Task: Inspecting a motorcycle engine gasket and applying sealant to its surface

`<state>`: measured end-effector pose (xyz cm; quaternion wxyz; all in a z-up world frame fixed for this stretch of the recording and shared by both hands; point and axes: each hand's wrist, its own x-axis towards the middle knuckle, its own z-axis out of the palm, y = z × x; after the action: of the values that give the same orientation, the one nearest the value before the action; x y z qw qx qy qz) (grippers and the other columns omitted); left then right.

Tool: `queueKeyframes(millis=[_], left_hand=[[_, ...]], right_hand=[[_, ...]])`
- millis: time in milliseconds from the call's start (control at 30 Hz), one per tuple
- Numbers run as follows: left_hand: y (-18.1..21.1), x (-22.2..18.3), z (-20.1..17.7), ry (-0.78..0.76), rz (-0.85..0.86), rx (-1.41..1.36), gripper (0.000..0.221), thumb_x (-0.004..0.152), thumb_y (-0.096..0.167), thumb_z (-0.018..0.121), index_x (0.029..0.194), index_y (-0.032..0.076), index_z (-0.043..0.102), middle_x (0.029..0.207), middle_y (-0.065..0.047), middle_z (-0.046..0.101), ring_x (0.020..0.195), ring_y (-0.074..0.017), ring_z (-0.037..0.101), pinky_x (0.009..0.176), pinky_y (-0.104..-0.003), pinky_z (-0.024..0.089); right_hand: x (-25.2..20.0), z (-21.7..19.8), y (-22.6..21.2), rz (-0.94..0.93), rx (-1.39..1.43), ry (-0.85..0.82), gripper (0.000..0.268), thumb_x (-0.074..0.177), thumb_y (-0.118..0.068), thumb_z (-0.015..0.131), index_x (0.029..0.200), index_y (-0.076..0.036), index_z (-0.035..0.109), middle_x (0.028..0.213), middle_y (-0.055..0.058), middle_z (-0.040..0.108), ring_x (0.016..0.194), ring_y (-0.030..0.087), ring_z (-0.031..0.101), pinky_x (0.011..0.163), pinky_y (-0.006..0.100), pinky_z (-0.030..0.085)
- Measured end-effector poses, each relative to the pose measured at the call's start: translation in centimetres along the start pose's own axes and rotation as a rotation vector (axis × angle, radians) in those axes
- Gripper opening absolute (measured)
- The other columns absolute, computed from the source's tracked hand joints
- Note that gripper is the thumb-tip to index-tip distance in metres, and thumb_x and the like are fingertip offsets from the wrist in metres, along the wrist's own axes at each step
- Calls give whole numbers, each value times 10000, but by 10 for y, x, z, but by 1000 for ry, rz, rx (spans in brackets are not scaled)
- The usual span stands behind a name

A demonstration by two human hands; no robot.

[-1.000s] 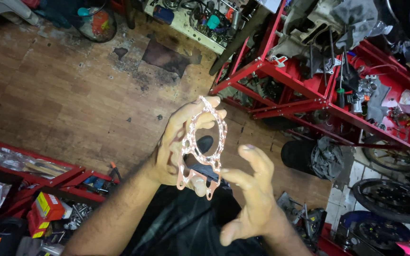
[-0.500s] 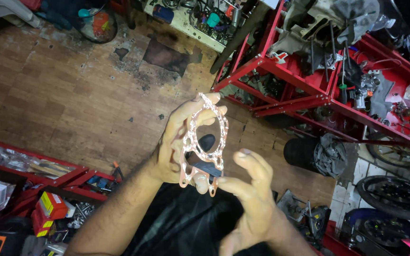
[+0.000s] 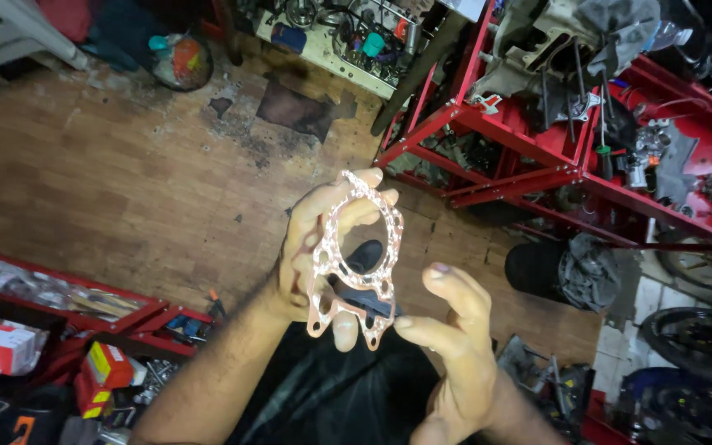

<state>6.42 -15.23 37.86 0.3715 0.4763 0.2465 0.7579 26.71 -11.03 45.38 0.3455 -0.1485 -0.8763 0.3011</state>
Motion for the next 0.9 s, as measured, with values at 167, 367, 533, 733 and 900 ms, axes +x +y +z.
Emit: queueKeyframes(millis=[167,367,533,733,900], left_hand=[[-5,-3,3,9,66,-79,886,970,515,751,1589,117,258,1670,-337,233,1511,-541,428,1287,-645,382],[-3,4,5,-23,136,35,856,969,449,753,1565,77,264,1642,-340,259,1509,-518,427,1327,-670,349],[-10,7,9,-6,165,134,843,944,452,767,1559,122,295,1620,-293,305,1556,-438,374,1342,-624,378],[-6,6,8,33,81,283,868,852,401,827,1506,76,357,1615,-270,353,1530,-387,443,1284,-510,403],[-2,5,9,71,65,286,850,872,416,829,1500,93,355,1639,-265,326,1498,-442,514,1242,-446,443]], right_hand=[[19,-2,5,-107,-34,-173,894,943,-818,261,1233,-73,659,1424,292,440,1392,439,457,1233,590,342],[26,-3,-2,-111,-24,-181,866,957,-811,277,1261,-85,637,1471,251,401,1430,447,388,1268,572,319],[32,4,-7,-111,35,-211,880,954,-804,313,1280,-52,632,1489,259,374,1454,465,357,1246,582,371],[32,14,-36,109,13,-23,833,1031,-803,254,1139,-91,672,1395,224,501,1398,427,465,1191,529,415],[27,18,-37,129,13,51,861,1053,-798,236,1078,-77,706,1360,208,537,1382,395,479,1194,494,368]])
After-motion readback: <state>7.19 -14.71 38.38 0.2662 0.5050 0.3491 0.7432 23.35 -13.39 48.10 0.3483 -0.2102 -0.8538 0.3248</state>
